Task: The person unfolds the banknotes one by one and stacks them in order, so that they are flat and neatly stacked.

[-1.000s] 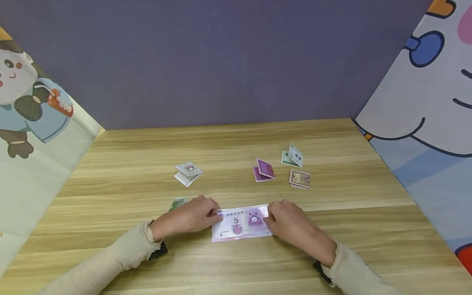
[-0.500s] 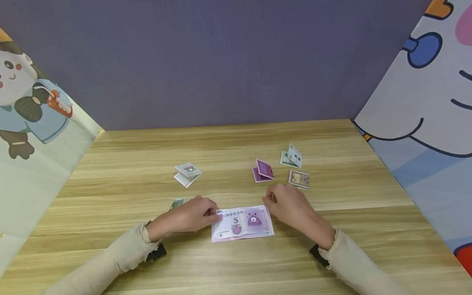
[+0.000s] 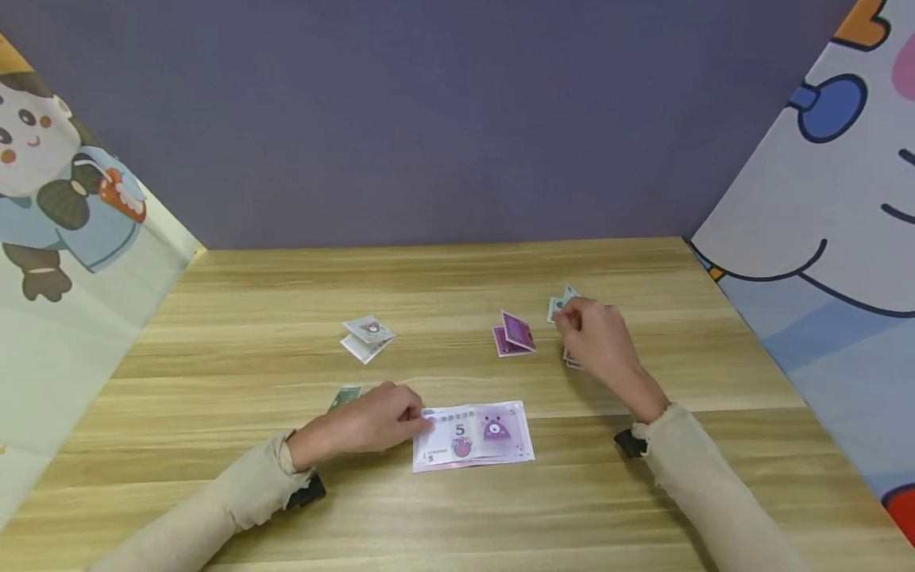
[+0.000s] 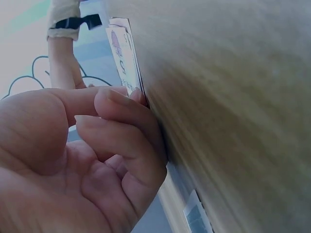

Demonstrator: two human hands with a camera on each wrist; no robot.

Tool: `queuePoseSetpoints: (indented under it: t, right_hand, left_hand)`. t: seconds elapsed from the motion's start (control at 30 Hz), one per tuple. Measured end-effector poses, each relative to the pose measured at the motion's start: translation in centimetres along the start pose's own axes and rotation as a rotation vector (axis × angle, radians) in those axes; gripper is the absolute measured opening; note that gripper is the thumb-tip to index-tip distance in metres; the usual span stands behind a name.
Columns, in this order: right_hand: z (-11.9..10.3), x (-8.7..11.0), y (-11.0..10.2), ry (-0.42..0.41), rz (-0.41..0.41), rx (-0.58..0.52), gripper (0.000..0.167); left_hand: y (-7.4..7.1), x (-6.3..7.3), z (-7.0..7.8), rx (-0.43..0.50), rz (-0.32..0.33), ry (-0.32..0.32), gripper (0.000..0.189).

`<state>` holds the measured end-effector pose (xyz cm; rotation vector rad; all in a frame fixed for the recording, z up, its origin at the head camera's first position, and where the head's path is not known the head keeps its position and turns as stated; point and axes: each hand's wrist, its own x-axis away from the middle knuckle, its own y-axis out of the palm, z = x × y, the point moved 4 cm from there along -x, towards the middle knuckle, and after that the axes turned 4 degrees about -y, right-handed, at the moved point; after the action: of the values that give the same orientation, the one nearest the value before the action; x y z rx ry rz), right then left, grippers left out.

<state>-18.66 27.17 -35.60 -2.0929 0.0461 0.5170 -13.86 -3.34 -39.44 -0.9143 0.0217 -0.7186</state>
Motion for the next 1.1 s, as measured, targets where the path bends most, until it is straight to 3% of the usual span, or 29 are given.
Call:
queuePoseSetpoints:
  t: [0.17,0.3,0.5,0.67,0.77,0.9,1.1]
  right_hand:
    - [1.9,-1.1,-1.4,0.068,0.072,0.067,0.019]
    - [2.9,-1.8,-1.6,0.116,0.071,0.092,0.020]
    - [4.1,-2.3,-0.7,0.143,-0.064,0.119,0.030]
    - [5.2,-2.0,1.0,0.161,-0.310,0.069,0.048]
    - [5.5,-1.8,1.6,0.140,-0.404,0.071,0.050]
    - [5.5,-1.8,1.7,0.110,-0.416,0.102,0.046]
    - [5.8,-2.1,1.2,0.144,-0.384,0.112,0.044]
  left_hand:
    - [0.0,-0.1,0.2,-0.012,0.010,0.000,0.044]
    - [0.1,-0.2,0.2,-0.011,0.005,0.001,0.045]
    - [0.1,-0.2,0.3,-0.014,0.004,0.004,0.045]
    - [0.1,0.0,0.1,-0.025,0.004,-0.008,0.046]
    - [0.2,0.1,-0.1,-0.025,0.005,-0.008,0.046]
    - [0.2,0.2,-0.1,-0.025,0.008,-0.012,0.045]
    - [0.1,0.0,0.0,-0.042,0.012,-0.002,0.041]
